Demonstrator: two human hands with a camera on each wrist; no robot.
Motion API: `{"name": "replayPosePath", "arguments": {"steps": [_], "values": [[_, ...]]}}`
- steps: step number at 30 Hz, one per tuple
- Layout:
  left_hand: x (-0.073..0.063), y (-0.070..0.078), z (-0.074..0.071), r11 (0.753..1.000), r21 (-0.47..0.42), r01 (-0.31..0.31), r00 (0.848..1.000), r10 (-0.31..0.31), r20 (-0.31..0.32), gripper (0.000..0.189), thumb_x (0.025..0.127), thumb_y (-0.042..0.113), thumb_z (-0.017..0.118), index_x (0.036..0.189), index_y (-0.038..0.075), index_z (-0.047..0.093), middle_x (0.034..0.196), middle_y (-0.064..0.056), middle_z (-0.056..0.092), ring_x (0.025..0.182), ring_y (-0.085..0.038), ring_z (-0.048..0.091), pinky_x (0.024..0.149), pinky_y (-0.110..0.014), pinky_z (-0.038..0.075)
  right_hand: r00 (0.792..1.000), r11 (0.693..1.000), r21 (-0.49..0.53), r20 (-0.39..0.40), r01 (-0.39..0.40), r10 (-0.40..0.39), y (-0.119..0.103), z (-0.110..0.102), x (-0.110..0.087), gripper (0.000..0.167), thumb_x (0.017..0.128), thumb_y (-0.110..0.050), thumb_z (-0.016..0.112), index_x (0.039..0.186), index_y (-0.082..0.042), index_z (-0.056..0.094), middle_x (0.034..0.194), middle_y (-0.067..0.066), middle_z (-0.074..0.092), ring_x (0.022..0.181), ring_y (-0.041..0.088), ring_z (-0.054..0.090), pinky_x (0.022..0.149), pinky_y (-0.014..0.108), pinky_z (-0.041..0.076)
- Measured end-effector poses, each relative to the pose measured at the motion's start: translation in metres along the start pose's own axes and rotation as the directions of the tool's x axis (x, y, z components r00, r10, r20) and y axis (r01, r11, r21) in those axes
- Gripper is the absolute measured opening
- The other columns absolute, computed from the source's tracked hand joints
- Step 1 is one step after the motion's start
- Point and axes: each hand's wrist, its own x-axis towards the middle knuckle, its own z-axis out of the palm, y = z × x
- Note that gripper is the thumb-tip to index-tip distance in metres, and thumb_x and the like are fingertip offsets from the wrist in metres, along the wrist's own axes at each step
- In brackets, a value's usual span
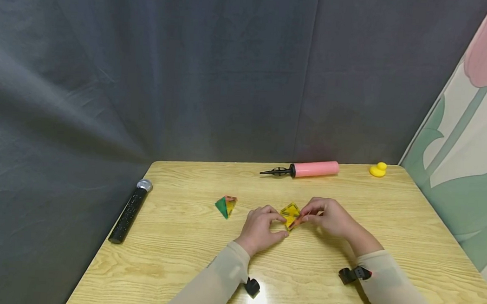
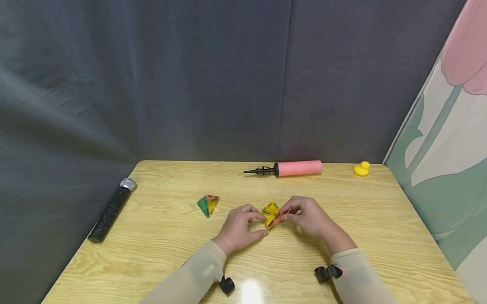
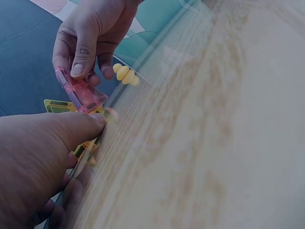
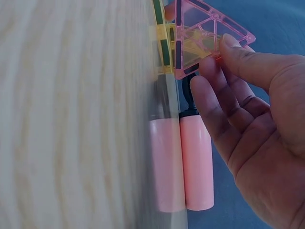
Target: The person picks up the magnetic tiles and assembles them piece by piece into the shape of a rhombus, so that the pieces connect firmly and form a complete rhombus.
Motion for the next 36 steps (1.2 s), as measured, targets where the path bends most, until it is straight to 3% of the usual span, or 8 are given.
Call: {"name": "replayPosePath", "arguments": {"steps": [7,23,31,36], "values": [[0.0,0.001,-0.001,1.0,0.0,-0.001,1.0,0.001,0.002,0.033,0.087,0.052,0.083,0.115,0.036,0.079,0.114,0.019,0.061,0.104,-0.006,0.057,0.095,-0.034,0.044,1.0,1.0,0.011,0.007,0.012,-0.013,0.0,0.004,-0.001,0.019,0.093,-0.002,0.078,0.098,-0.02,0.083,0.096,-0.001,0.073,0.091,0.016,0.066,0.076,0.031,0.054],[-0.001,0.001,-0.001,1.0,-0.009,0.002,1.0,-0.001,0.008,0.033,0.088,0.052,0.083,0.117,0.036,0.079,0.115,0.02,0.06,0.104,-0.006,0.057,0.096,-0.035,0.044,1.0,1.0,-0.009,-0.03,-0.008,0.008,-0.001,0.009,0.001,0.02,0.091,-0.007,0.082,0.098,-0.025,0.082,0.093,-0.009,0.071,0.078,0.018,0.063,0.064,0.03,0.055],[0.0,0.0,0.0,1.0,-0.008,-0.002,1.0,0.002,0.005,0.033,0.088,0.051,0.083,0.117,0.036,0.079,0.115,0.019,0.06,0.104,-0.006,0.057,0.095,-0.034,0.044,0.998,0.999,-0.03,-0.062,-0.011,0.009,-0.002,0.011,0.001,0.022,0.089,-0.006,0.084,0.096,-0.027,0.083,0.106,-0.003,0.064,0.091,0.02,0.062,0.064,0.029,0.054],[0.0,0.0,-0.001,1.0,-0.006,0.003,1.0,-0.002,0.011,0.033,0.089,0.052,0.082,0.117,0.036,0.078,0.116,0.019,0.061,0.104,-0.007,0.057,0.096,-0.035,0.044,0.998,1.0,-0.026,-0.059,0.002,-0.003,-0.001,0.012,0.002,0.022,0.09,-0.005,0.083,0.098,-0.026,0.082,0.104,-0.006,0.069,0.085,0.018,0.064,0.064,0.03,0.056]]}}
